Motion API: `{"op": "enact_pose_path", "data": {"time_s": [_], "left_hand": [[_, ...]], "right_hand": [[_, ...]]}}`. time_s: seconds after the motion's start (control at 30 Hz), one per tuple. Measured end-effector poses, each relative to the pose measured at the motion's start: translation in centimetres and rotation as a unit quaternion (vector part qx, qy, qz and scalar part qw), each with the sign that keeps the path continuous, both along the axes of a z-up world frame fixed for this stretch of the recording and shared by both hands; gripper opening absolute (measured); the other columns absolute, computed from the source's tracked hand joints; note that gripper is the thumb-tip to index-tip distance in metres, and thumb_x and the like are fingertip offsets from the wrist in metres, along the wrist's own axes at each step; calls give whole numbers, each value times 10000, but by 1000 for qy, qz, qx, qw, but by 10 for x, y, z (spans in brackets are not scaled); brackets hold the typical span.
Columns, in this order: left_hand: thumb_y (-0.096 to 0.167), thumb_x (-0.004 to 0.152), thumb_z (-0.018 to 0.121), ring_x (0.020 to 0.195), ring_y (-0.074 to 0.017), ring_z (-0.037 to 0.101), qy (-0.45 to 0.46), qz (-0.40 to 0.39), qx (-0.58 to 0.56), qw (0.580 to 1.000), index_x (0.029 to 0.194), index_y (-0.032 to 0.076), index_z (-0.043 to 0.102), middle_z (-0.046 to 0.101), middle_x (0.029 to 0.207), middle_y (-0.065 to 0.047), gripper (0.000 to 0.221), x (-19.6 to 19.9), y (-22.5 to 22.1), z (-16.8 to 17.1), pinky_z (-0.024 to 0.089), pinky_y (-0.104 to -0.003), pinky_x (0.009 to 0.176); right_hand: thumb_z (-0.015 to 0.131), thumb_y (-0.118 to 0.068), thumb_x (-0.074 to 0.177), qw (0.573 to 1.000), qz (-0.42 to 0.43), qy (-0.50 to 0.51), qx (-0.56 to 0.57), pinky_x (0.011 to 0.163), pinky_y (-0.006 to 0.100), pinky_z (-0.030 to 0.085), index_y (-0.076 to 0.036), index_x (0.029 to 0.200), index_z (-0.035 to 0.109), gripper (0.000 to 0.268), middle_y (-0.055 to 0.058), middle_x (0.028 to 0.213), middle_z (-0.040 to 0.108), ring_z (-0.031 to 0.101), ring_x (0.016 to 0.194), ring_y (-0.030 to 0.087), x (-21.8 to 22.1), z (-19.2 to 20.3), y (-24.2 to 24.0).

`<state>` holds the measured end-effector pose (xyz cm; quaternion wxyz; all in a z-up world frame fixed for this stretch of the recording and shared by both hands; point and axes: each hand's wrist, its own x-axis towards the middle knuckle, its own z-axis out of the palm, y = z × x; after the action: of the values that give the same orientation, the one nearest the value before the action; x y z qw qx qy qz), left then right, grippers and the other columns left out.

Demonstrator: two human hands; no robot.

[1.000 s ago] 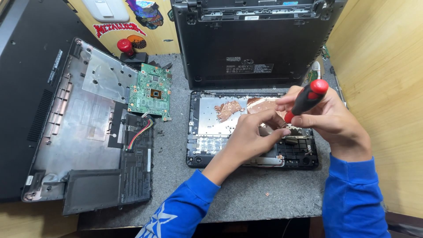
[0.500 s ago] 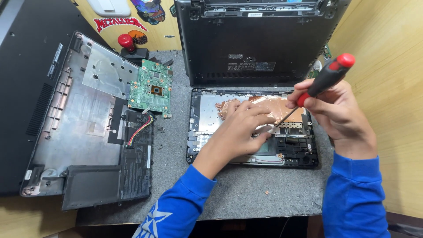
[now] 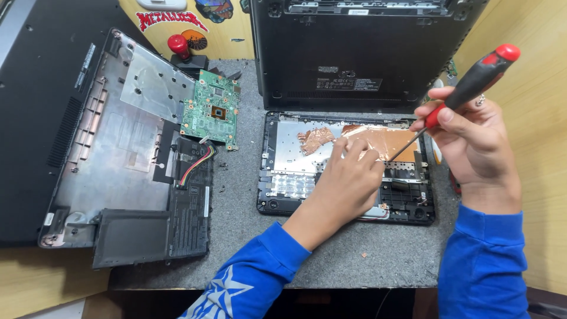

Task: Disassembling a laptop by removing the battery and internal screws, and cleaning components with a toothbrush.

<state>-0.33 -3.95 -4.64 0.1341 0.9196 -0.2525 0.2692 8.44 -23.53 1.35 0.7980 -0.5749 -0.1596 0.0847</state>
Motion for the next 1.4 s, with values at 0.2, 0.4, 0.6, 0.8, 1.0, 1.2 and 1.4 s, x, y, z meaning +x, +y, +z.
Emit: {"op": "enact_pose_path", "data": {"time_s": [0.2,0.4,0.6,0.8,1.0,1.2,1.4], "left_hand": [[203,868,709,1022,-279,577,-49,58,58,995,812,129,702,642,979,-80,94,3,-10,0,470,-432,904],[418,853,731,1027,-244,531,-26,53,28,998,1003,99,637,568,1082,-58,364,-4,6,8,436,-414,909],[172,910,535,1121,-251,530,-26,177,-90,980,971,125,549,554,1137,-77,78,-25,61,47,334,-426,971],[222,908,649,1100,-318,538,7,382,90,920,942,95,590,566,1105,-117,144,-68,130,21,420,-470,914],[96,897,615,1161,-293,549,45,410,146,899,953,140,617,589,1071,-68,71,-70,135,4,396,-483,965],[-24,702,719,1300,-315,527,60,384,104,915,926,143,681,619,1263,-102,282,-77,140,9,347,-519,1022],[-21,841,669,1102,-348,577,6,307,-34,951,1011,106,771,660,1170,-125,236,-71,136,20,418,-501,920]], "right_hand": [[694,-138,957,999,-25,6,-35,872,315,634,-88,1239,693,286,139,1028,725,721,869,239,0,-1,5],[650,-148,1015,999,-41,21,-17,907,308,610,-109,1280,702,273,86,1029,741,725,966,169,3,-3,3],[676,-222,1004,993,-93,38,-68,877,271,633,-143,1253,693,261,49,1000,726,684,843,168,4,-2,3],[661,-197,1002,991,-83,28,-98,856,240,614,-130,1256,702,265,51,1010,722,698,894,144,-2,4,10],[659,-157,981,990,-78,16,-115,839,241,600,-97,1223,670,250,84,1003,691,680,860,169,-7,8,22],[632,-178,1011,987,-95,26,-126,833,252,595,-113,1256,676,257,64,1010,707,677,808,181,-8,10,19],[689,-242,1013,990,-116,19,-72,858,259,625,-145,1237,702,245,-36,918,660,677,851,130,-8,6,24]]}}
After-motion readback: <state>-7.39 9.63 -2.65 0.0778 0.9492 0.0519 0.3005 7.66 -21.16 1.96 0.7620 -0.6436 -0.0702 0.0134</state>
